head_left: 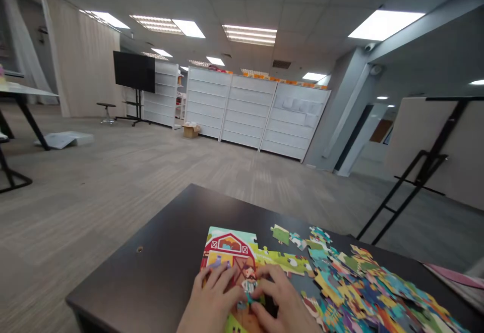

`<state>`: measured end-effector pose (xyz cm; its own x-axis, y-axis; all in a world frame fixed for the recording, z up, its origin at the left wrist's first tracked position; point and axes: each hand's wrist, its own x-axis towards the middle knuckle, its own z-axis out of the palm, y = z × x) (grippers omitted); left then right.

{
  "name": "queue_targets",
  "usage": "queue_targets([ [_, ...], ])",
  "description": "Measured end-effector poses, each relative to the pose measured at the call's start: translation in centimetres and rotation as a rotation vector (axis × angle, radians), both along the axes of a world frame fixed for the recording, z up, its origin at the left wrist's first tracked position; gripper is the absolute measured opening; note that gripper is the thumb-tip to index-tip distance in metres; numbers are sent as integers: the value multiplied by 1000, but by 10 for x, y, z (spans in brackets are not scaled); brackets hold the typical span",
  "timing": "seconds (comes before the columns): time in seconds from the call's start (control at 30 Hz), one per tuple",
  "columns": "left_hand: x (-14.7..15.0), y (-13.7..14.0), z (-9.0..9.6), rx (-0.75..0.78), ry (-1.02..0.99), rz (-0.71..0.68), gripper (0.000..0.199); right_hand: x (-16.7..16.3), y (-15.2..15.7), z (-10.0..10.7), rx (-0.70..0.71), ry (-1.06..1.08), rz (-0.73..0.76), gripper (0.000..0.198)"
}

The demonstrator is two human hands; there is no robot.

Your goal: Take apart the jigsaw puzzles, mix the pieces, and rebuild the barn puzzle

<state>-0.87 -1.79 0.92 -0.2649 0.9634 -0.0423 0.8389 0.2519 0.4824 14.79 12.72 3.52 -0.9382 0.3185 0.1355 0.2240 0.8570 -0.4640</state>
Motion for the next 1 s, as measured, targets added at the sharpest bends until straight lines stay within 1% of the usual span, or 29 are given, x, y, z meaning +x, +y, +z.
queue_targets([
  [0.1,0,-2,8,-22,23,-18,47,3,-1,-2,-27,38,2,15],
  [0.2,1,-7,10,5,-2,-16,55,7,-1,-4,-46,91,27,19],
  [0.3,6,-14,14,66,-50,8,59,12,0,-3,-87,86,59,24],
  [0.4,12,-21,21,147,-49,14,61,15,2,2,-93,46,59,16],
  [0.47,15,-25,23,157,-27,1,61,16,4,5,-67,25,66,11],
  [0.63,21,-27,22,163,9,17,58,17,4,9,-23,17,88,14],
  [0.73,25,-26,19,210,31,39,55,17,7,4,-33,36,84,17],
  [0.87,28,-25,17,254,71,34,52,15,15,-5,-28,82,93,16],
  [1.0,30,-26,18,280,84,19,49,13,17,-6,-17,107,102,16],
])
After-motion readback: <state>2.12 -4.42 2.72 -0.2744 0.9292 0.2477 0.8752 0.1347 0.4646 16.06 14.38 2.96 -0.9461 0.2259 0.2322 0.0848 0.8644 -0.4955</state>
